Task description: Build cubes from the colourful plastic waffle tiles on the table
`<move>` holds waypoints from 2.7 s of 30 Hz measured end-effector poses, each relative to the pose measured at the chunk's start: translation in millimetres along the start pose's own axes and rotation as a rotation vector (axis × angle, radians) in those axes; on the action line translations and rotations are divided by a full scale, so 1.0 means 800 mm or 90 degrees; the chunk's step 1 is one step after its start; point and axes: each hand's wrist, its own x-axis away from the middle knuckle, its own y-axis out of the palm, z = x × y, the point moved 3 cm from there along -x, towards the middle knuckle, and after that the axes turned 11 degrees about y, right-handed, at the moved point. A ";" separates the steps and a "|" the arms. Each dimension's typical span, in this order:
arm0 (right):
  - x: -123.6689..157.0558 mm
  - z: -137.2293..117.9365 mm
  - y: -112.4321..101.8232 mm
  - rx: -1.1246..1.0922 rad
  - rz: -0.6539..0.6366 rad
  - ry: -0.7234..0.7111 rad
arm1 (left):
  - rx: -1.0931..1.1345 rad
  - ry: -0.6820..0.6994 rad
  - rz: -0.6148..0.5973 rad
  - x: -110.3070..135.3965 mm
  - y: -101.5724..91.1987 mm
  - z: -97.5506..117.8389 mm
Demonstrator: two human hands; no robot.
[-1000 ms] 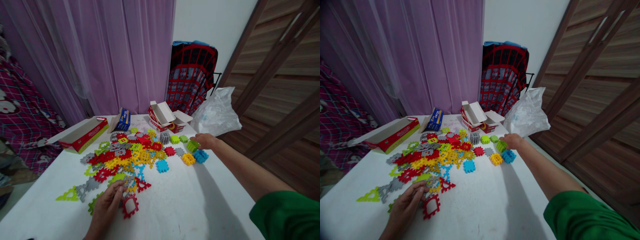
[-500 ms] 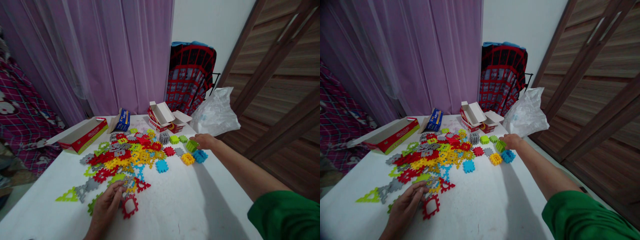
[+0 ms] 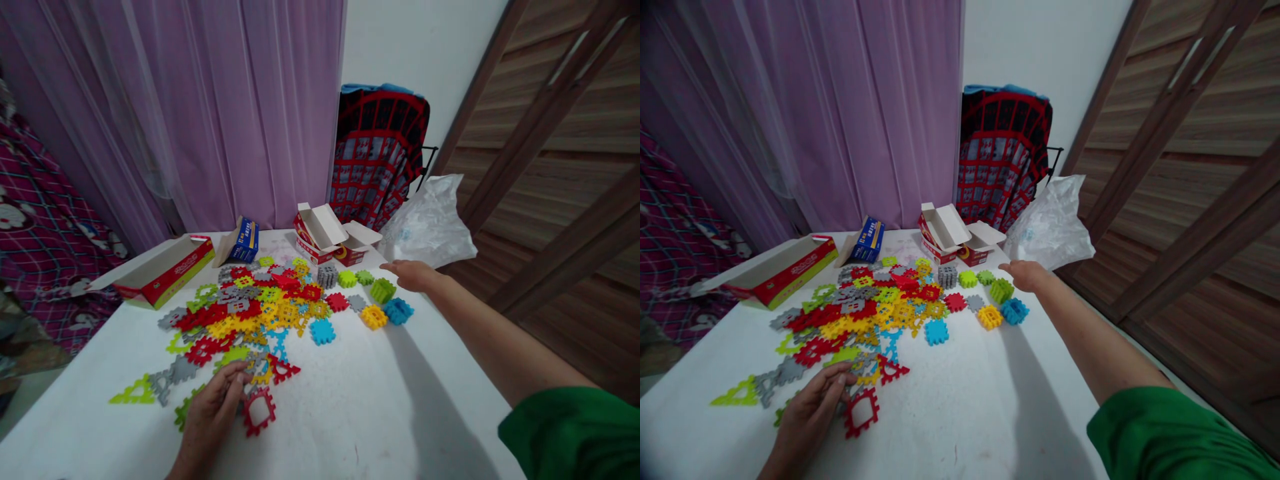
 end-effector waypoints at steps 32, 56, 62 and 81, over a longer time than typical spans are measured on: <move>0.187 -0.273 0.049 -0.703 0.499 -0.060 | -0.016 0.022 0.147 -0.002 -0.015 -0.004; 0.138 -0.069 0.145 -0.441 0.275 0.381 | -0.023 0.022 0.113 -0.002 -0.009 -0.006; 0.138 -0.071 0.140 -0.441 0.227 0.376 | -0.007 0.020 0.114 -0.002 -0.008 -0.007; 0.125 -0.066 0.164 -0.529 0.340 0.403 | -0.009 0.008 0.109 -0.003 -0.007 -0.018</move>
